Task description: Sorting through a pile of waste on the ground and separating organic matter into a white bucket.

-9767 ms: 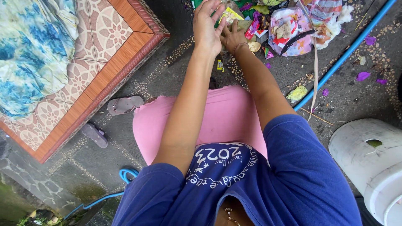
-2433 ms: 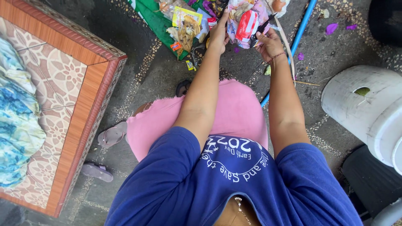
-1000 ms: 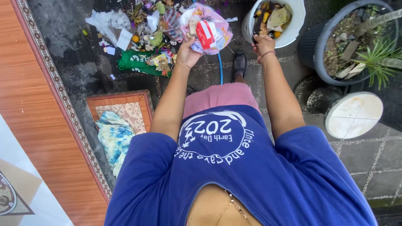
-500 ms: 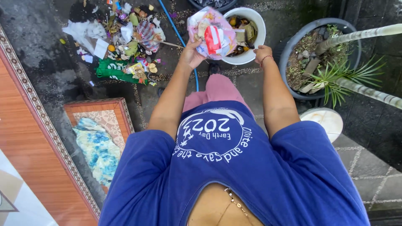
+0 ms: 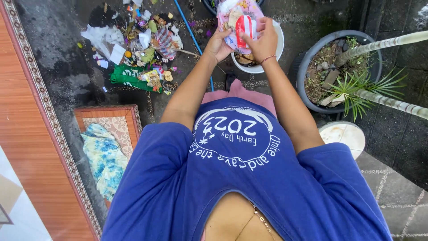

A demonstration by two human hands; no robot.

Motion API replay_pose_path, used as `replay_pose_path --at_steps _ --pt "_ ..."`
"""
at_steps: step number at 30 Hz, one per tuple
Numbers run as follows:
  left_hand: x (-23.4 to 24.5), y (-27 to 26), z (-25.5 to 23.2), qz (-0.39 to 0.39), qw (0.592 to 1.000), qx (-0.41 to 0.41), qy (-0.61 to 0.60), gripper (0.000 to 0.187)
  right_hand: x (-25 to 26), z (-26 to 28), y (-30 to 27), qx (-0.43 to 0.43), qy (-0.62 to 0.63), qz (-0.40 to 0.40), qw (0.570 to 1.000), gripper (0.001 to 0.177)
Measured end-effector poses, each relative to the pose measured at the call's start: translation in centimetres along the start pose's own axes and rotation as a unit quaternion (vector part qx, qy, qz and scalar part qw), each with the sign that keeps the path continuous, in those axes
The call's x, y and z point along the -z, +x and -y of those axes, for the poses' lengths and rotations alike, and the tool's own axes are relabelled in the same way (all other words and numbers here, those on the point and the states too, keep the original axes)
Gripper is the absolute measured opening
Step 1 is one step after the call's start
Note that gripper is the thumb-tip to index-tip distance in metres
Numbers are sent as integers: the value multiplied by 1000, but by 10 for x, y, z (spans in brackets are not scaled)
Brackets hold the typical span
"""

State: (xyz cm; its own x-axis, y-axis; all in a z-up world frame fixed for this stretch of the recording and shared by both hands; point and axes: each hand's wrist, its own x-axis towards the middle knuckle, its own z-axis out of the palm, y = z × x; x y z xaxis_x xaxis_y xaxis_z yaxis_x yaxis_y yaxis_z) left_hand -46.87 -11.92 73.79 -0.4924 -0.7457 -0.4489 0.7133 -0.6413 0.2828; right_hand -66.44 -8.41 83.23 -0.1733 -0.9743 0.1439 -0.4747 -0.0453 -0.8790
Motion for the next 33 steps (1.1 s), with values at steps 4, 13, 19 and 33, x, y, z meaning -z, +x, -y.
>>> replay_pose_path --at_steps 4,13,19,33 --pt "-13 -7 -22 30 999 -13 16 60 -14 4 -3 -18 23 34 999 61" --pt "11 -17 -64 41 998 -37 24 57 20 -2 12 -261 404 132 867 23" --pt "47 -22 -75 63 998 -12 25 52 61 -68 -5 -324 377 96 862 7" --pt "47 -46 -80 48 997 -25 52 51 44 -177 -40 -322 29 -19 946 9"
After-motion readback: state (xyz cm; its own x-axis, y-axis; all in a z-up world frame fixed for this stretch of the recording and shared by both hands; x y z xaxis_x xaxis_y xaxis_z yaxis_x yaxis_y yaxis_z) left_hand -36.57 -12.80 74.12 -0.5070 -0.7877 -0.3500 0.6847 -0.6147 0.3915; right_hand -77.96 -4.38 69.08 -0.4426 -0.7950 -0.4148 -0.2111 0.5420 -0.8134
